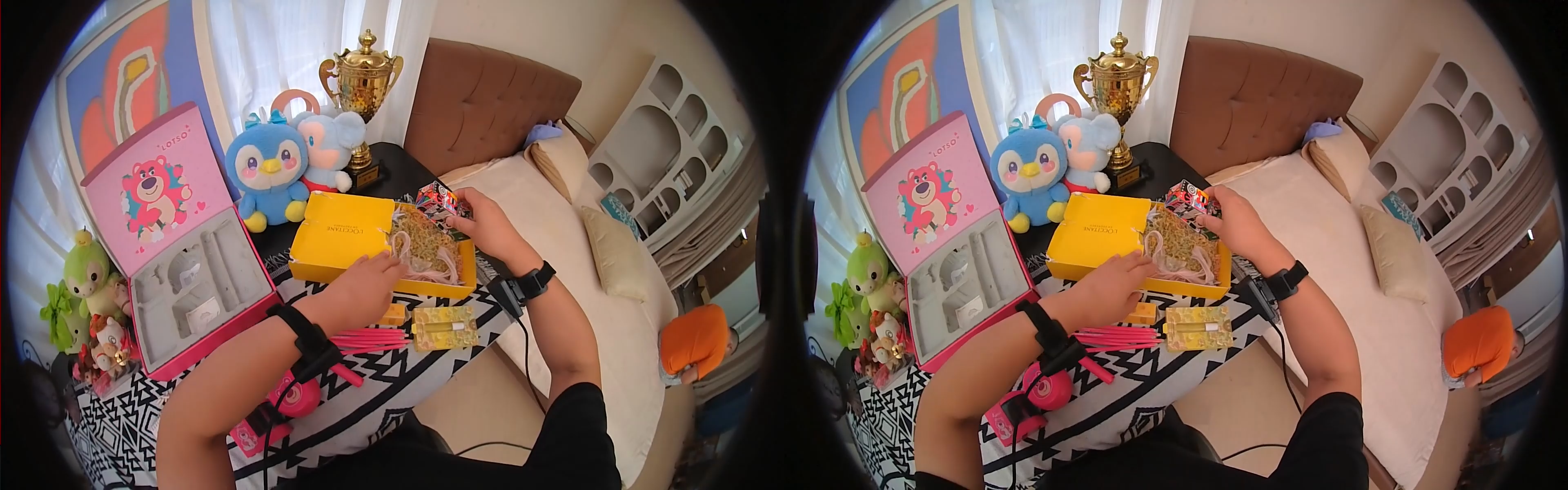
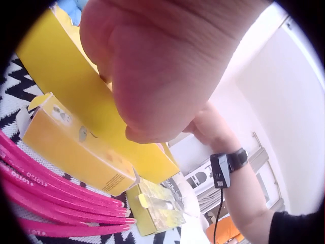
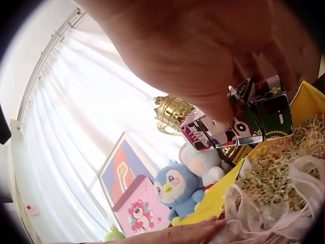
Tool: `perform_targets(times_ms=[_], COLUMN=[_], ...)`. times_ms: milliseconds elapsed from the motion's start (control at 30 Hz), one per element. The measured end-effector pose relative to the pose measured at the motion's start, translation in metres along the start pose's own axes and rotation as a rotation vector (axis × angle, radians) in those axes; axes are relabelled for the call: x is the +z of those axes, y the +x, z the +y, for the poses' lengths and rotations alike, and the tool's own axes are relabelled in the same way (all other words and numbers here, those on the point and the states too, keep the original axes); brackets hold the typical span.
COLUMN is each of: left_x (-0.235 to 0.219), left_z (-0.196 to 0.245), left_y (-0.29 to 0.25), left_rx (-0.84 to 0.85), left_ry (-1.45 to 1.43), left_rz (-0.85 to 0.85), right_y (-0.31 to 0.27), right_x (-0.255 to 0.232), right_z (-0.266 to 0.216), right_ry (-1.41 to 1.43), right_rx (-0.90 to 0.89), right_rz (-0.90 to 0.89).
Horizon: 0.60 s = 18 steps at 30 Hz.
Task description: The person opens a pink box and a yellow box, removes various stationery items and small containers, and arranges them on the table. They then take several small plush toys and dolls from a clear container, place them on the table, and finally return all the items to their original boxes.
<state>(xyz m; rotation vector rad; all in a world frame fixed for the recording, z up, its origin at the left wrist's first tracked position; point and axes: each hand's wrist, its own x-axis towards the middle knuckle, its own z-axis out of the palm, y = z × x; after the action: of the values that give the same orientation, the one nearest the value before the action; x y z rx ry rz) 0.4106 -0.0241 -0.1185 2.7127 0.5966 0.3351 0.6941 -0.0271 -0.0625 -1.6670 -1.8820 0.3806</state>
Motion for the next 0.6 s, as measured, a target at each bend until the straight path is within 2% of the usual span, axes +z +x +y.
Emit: perform_targets(times_ms=[33, 100, 133, 200, 267, 333, 400, 433, 467, 533, 600], left_x=[-0.002, -0.015, -0.017, -0.017, -0.027, -0.037, -0.061, -0.071, -0.077, -0.087, -0.088], left_z=[0.000, 0.007, 0.009, 0.010, -0.002, -0.007, -0.001, 0.003, 0.004, 0.003, 0.006], left_y=[0.002, 0.006, 0.009, 0.013, 0.014, 0.002, -0.019, -0.034, -0.046, -0.070, -0.092], left_rx=[-0.002, -0.251, -0.258, -0.369, -0.333, -0.291, -0.459, -0.419, -0.426, -0.494, -0.483], left_ry=[0.002, -0.202, -0.202, -0.512, -0.578, -0.631, -0.653, -0.558, -0.553, -0.488, -0.391], left_rz=[0.002, 0.126, 0.125, 0.391, 0.382, 0.376, 0.322, 0.290, 0.289, 0.022, 0.026], right_y=[-0.003, -0.007, -0.010, -0.020, -0.030, -0.039, -0.049, -0.053, -0.057, -0.066, -0.074], right_x=[-0.004, -0.007, -0.007, -0.006, -0.003, 0.008, 0.020, 0.029, 0.037, 0.051, 0.061], right_z=[-0.007, -0.019, -0.023, -0.039, -0.065, -0.074, -0.085, -0.086, -0.091, -0.107, -0.122], right_ry=[0.025, 0.055, 0.089, 0.130, 0.178, 0.215, -0.007, -0.043, -0.035, -0.093, -0.091], right_rx=[0.022, 0.041, 0.027, 0.019, 0.036, -0.032, -0.286, -0.335, -0.338, -0.315, -0.319], right_rz=[-0.026, -0.058, -0.068, -0.093, -0.169, -0.182, -0.146, -0.141, -0.142, -0.230, -0.287])
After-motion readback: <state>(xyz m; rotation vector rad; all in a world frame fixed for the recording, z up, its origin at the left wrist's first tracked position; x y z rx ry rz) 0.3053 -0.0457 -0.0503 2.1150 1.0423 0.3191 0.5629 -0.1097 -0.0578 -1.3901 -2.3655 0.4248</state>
